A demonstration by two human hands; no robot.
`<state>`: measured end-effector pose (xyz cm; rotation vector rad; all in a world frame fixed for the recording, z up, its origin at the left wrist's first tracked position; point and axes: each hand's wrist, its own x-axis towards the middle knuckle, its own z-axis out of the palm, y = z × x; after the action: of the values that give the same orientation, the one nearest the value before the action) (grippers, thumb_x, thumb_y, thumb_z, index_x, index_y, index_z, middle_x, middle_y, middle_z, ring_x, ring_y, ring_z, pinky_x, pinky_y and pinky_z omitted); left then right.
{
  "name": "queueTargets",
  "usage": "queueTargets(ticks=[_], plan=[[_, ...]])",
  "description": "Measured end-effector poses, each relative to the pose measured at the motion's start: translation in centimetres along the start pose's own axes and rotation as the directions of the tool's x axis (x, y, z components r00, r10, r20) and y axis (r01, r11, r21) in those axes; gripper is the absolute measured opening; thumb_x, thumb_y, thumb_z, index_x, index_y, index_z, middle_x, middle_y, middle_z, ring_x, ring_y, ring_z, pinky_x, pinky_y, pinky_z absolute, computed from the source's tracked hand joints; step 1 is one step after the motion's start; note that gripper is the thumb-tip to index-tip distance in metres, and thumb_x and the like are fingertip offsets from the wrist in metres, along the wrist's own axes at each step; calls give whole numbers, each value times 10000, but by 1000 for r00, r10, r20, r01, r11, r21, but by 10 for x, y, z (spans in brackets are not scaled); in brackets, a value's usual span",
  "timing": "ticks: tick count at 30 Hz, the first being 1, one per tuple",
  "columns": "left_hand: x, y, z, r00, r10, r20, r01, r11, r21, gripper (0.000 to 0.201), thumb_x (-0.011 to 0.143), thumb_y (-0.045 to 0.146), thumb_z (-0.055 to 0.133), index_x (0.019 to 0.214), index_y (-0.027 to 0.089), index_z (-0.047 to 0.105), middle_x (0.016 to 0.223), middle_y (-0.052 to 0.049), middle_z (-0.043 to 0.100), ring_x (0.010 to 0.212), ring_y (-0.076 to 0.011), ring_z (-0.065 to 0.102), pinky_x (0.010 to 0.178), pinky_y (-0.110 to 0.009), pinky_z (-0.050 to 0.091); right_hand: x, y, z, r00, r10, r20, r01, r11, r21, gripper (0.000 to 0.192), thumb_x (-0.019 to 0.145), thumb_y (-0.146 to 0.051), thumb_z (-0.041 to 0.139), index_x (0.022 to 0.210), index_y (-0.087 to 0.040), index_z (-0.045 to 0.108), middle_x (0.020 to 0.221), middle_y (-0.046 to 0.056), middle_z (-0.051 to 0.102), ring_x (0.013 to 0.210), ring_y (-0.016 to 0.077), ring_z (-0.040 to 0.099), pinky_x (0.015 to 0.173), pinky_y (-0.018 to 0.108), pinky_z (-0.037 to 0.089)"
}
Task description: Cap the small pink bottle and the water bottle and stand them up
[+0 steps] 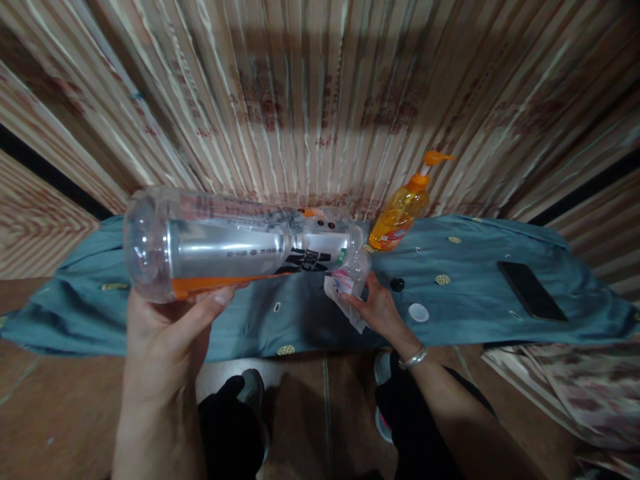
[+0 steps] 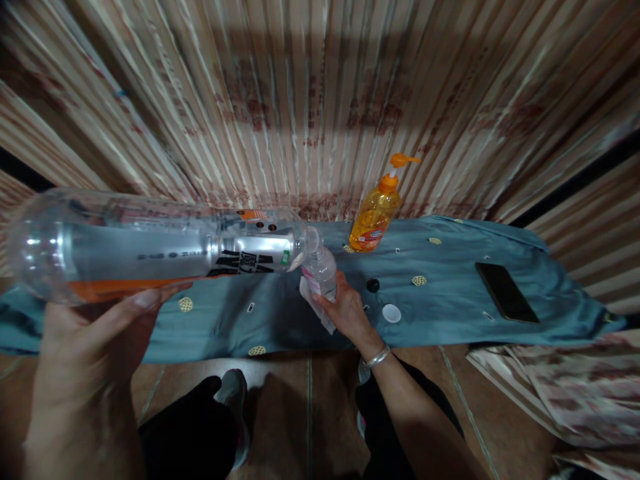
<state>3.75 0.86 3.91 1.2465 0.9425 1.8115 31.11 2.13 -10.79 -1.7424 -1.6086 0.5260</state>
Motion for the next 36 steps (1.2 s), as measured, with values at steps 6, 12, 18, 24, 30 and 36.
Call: queueTargets(ticks=[6, 12, 18, 24, 30, 36], plan=[[0, 1, 1, 1000, 13, 2, -13, 1000, -7, 398, 523, 205, 959, 883, 210, 790, 923, -46, 786, 918, -253, 760, 990, -546, 594, 0, 0, -1, 1000, -8, 0, 8, 1000, 6, 466, 806, -433, 706, 1177, -177, 589, 986, 101, 768, 894, 295, 748, 769, 370, 563], [-1, 1, 2, 1000, 8, -4, -8, 1000, -23, 356, 536, 198, 952, 850, 200, 784, 848, -16, 760, 872, -233, 755, 922, -518, 637, 0, 1, 0, 1000, -5, 0, 5, 1000, -12, 494, 797, -448, 718, 1184, -172, 585, 983, 109, 769, 895, 305, 749, 779, 383, 567], [-1, 2, 4, 1000, -8, 0, 8, 1000, 13, 410, 520, 240, 966, 890, 211, 791, 838, -19, 762, 718, -208, 719, 787, -519, 669, 0, 0, -1, 1000, -16, -1, 16, 1000, 0, 478, 804, -439, 713, 1184, -177, 587, 1022, 109, 769, 935, 298, 748, 796, 378, 569], [-1, 2, 5, 1000, 4, -15, -5, 1000, -25, 564, 512, 188, 961, 1043, 245, 780, 817, -23, 758, 698, -214, 712, 727, -472, 670, -1, -1, -1, 1000, -16, -11, 16, 1000, 9, 450, 802, -424, 719, 1163, -188, 594, 1003, 93, 770, 922, 294, 748, 800, 381, 570], [-1, 4, 7, 1000, 3, -16, -4, 1000, -25, 603, 505, 202, 968, 1074, 251, 777, 842, -32, 759, 703, -222, 711, 752, -516, 663, 0, -2, -2, 1000, -17, 5, 17, 1000, 19, 456, 809, -417, 719, 1178, -181, 591, 1026, 100, 770, 940, 293, 748, 822, 390, 573], [-2, 5, 5, 1000, 10, -7, -10, 1000, -25, 585, 529, 211, 962, 1083, 228, 775, 818, -37, 749, 692, -232, 715, 816, -590, 643, -1, -2, -1, 1000, 11, 9, -12, 1000, 11, 467, 801, -419, 725, 1178, -179, 586, 1002, 96, 772, 916, 294, 750, 801, 382, 570]])
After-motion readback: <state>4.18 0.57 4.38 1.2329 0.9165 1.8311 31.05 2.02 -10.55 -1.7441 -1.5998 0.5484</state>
